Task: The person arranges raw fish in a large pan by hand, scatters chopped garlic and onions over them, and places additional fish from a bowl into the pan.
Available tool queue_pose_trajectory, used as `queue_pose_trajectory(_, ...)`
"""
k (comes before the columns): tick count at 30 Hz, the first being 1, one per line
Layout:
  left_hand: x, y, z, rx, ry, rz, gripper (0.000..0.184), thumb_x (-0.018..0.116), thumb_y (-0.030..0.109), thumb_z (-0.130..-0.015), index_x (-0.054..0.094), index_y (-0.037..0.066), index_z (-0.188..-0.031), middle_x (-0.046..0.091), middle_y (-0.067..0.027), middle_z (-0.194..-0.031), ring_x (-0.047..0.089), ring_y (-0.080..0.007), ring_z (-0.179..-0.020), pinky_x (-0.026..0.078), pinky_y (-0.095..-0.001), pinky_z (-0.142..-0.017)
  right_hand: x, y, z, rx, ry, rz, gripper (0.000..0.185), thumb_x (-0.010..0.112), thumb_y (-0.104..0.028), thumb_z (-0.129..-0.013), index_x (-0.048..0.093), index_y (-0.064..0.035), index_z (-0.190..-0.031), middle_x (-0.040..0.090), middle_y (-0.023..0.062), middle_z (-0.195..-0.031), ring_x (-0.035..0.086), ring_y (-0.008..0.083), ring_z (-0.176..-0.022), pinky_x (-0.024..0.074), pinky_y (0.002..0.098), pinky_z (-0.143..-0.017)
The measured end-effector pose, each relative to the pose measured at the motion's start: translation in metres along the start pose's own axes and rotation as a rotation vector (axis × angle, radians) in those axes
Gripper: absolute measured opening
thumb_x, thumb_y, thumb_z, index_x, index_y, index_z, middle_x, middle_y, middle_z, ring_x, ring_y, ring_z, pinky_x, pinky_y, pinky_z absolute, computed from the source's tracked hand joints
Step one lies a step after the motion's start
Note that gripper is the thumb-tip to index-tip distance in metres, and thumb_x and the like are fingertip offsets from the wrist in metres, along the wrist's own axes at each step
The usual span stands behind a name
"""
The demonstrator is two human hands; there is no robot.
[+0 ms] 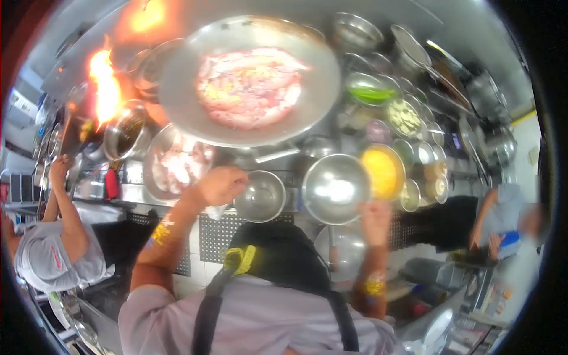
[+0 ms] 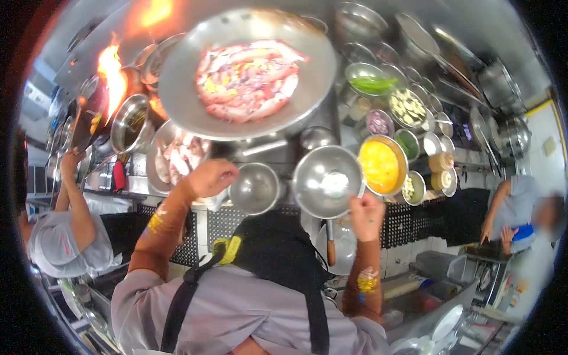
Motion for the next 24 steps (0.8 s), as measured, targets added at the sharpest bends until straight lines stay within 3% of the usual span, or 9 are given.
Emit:
queue_pose_trajectory(2,0.057,-0.048,-0.014,-0.194,0.126,-0.338,0.027,0.064,0.016,-0.081,0.066,0.004,-0.105,0.065,-0.0208,-0.107,0.063,-0.0369,-0.1,0.052,-0.0429,-0.083,0.028,0.038,0.009,0.222,-0.077,-0.245,0.028,0.068,-0.012,-0.082,0.054,0.0017,-0.061,0.053,-0.0003,-0.056,0.046,0.0067,-0.056,0.0385,0.0283,-0.049)
queue_pose_trajectory(3,0.068,-0.05,-0.02,-0.106,0.259,-0.463,0.028,0.063,0.017,-0.079,0.065,0.001,-0.102,0.067,-0.0207,-0.101,0.065,-0.0382,-0.093,0.054,-0.0436,-0.081,0.032,0.044,0.007,0.111,-0.105,-0.118,0.028,0.067,-0.011,-0.081,0.053,0.0016,-0.061,0.051,0.0037,-0.054,0.046,0.0081,-0.053,0.0386,0.0299,-0.049)
queue_pose_trajectory(6,0.077,-0.059,-0.04,-0.24,0.04,-0.37,0.024,0.062,0.016,-0.079,0.065,0.0,-0.098,0.068,-0.0188,-0.089,0.066,-0.0394,-0.083,0.055,-0.0465,-0.075,0.036,0.043,0.007,0.032,-0.124,-0.16,0.028,0.066,-0.01,-0.08,0.051,0.0012,-0.06,0.05,0.0079,-0.052,0.045,0.0107,-0.05,0.0384,0.0317,-0.048)
queue_pose_trajectory(12,0.022,0.014,-0.026,-0.091,0.377,-0.083,0.018,0.053,0.014,-0.085,0.065,0.003,-0.094,0.067,-0.0204,-0.089,0.065,-0.0397,-0.085,0.052,-0.0496,-0.076,-0.006,0.056,0.016,0.073,-0.039,-0.131,0.029,0.068,-0.011,-0.081,0.05,0.001,-0.061,0.051,0.0087,-0.052,0.045,0.0125,-0.048,0.0397,0.0317,-0.048)
queue_pose_trajectory(16,0.061,-0.011,-0.042,-0.236,0.339,0.055,0.019,0.058,0.015,-0.09,0.066,0.001,-0.099,0.068,-0.0209,-0.091,0.067,-0.0377,-0.085,0.054,-0.0421,-0.074,-0.02,0.068,0.027,-0.004,0.063,-0.073,0.032,0.068,-0.013,-0.083,0.05,0.0013,-0.061,0.051,0.0085,-0.053,0.044,0.0117,-0.05,0.0393,0.0316,-0.048)
queue_pose_trajectory(20,0.081,0.021,-0.048,-0.238,0.213,0.079,0.041,0.057,0.036,-0.095,0.064,-0.001,-0.11,0.068,-0.0224,-0.104,0.067,-0.0365,-0.093,0.053,-0.0405,-0.078,-0.005,0.093,0.037,0.09,0.05,-0.174,0.032,0.067,-0.015,-0.084,0.05,0.0012,-0.062,0.049,0.0077,-0.053,0.042,0.0103,-0.052,0.0389,0.0313,-0.049)
queue_pose_trajectory(21,0.084,0.022,-0.047,-0.297,0.239,0.224,0.054,0.061,0.048,-0.089,0.064,0.001,-0.115,0.069,-0.0205,-0.104,0.066,-0.0375,-0.098,0.051,-0.0421,-0.089,-0.002,0.096,0.04,0.083,0.071,-0.168,0.033,0.068,-0.015,-0.084,0.049,0.0009,-0.062,0.048,0.0068,-0.053,0.042,0.0096,-0.053,0.0386,0.0312,-0.049)
queue_pose_trajectory(24,0.086,0.032,-0.05,-0.319,0.108,0.078,0.043,0.06,0.04,-0.088,0.066,0.002,-0.108,0.069,-0.0213,-0.098,0.067,-0.0386,-0.092,0.052,-0.0436,-0.083,0.006,0.095,0.041,0.068,0.091,-0.184,0.034,0.068,-0.015,-0.085,0.048,-0.0003,-0.062,0.047,0.0039,-0.053,0.041,0.0078,-0.054,0.0375,0.0306,-0.049)
Point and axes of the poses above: each hand's wrist, its own z-axis away from the middle knuckle, its own x-axis out of the palm, y = z × x, the point moved 7 cm from there along -z, towards the middle knuckle
